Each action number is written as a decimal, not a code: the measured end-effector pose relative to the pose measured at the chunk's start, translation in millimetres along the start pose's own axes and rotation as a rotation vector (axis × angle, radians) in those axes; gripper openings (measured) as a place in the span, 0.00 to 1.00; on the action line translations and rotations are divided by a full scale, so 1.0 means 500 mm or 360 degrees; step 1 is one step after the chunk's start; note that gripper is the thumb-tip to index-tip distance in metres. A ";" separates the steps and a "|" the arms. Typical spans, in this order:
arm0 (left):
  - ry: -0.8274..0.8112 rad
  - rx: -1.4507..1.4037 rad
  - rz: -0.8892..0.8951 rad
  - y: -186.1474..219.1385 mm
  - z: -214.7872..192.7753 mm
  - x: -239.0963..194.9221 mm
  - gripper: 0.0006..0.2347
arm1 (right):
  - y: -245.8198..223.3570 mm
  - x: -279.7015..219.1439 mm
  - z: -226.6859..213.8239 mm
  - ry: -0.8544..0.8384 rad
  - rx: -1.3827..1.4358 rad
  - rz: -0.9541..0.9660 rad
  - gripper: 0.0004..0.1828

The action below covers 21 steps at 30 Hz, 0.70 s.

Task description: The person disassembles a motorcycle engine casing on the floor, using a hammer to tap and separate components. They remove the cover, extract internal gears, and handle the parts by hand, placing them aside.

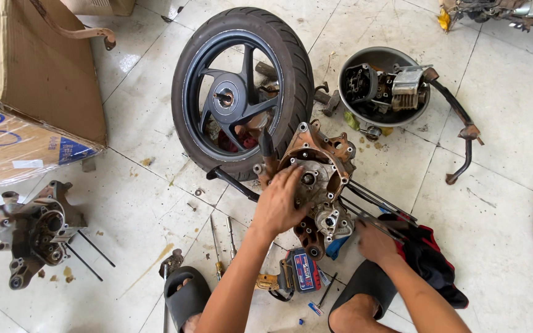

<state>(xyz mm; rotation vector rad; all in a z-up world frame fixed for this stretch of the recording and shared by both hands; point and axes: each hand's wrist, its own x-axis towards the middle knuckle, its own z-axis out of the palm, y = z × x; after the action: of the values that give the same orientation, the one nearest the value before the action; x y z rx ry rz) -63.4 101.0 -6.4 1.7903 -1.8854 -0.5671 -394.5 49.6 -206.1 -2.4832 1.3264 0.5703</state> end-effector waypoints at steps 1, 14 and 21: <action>0.0000 0.0001 0.0000 -0.004 0.010 0.001 0.35 | -0.016 0.008 0.003 0.0000 0.0000 -0.0001 0.28; -0.0085 0.0137 0.0111 -0.085 0.086 0.035 0.45 | -0.011 -0.081 -0.056 -0.0100 -0.0134 -0.0203 0.17; 0.0183 0.0101 0.0299 -0.096 0.108 0.029 0.35 | 0.020 -0.241 -0.250 -0.0608 -0.0351 0.0080 0.18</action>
<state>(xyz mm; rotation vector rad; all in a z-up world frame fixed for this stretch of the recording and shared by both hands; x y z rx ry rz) -58.1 82.2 -77.5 1.6242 -1.9838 -0.3338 -436.7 81.2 -40.5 -2.3439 1.2301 1.1921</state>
